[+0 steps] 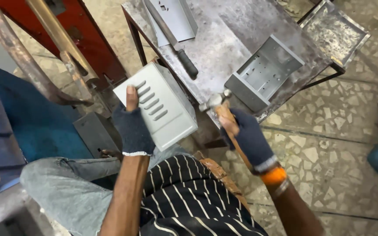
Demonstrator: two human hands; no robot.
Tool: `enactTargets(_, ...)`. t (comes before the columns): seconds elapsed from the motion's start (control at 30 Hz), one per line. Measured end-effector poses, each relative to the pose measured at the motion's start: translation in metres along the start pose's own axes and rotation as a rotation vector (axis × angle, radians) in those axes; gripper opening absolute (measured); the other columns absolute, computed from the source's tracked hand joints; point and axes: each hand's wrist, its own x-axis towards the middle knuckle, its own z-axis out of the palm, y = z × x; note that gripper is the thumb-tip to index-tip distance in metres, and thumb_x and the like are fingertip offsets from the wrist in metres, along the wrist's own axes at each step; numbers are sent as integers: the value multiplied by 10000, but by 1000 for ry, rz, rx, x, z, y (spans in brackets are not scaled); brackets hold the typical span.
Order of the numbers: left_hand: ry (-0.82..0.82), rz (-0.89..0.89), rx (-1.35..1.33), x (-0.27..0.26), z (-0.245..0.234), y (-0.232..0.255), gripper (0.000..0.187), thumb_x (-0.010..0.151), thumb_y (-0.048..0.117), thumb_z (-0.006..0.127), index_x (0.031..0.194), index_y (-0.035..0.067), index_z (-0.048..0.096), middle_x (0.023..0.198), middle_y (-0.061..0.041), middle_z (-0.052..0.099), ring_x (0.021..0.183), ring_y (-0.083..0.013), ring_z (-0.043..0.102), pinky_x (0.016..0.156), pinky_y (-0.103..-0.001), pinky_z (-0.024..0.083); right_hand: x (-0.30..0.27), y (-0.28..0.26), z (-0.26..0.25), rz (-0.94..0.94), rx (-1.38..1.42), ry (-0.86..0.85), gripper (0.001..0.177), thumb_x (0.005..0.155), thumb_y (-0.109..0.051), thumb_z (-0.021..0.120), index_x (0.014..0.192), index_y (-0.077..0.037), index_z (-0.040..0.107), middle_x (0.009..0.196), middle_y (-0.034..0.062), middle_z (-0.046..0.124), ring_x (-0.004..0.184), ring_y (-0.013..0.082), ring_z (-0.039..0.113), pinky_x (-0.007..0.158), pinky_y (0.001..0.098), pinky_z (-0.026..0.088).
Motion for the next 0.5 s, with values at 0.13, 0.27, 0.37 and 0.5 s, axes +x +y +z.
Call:
enactTargets(0.13,-7,8,137,-1,-34,-23,477,978,478,628,1068,17,714,906,-49,748,760,-139,723,683,-311,621,95,94,16,-94,-134,46,375,935,-310,681,1186,-34,707,817,82,645,651,184,570,576,350,464)
enactTargets(0.27,-158,212,233,-10,-74,-31,544,989,505,729,1072,-32,709,946,-34,693,862,-124,629,769,-306,518,144,112,34,-600,-759,385,403,910,-173,660,1309,-133,702,1041,167,713,949,360,668,811,446,519)
enactTargets(0.37,-248,231,335,-20,-87,-10,544,893,516,724,1026,-10,741,901,-12,735,837,-106,668,753,-290,540,159,91,49,-695,-829,391,404,831,-154,649,1225,-141,740,1051,175,713,998,384,661,876,474,509)
enactTargets(0.5,-290,325,565,-23,-146,-38,487,823,238,834,1146,-25,582,1014,-50,675,921,-126,634,821,-304,522,99,-27,81,-1084,-278,262,262,1068,-256,585,1201,-73,717,1229,175,696,1148,370,647,1005,435,492)
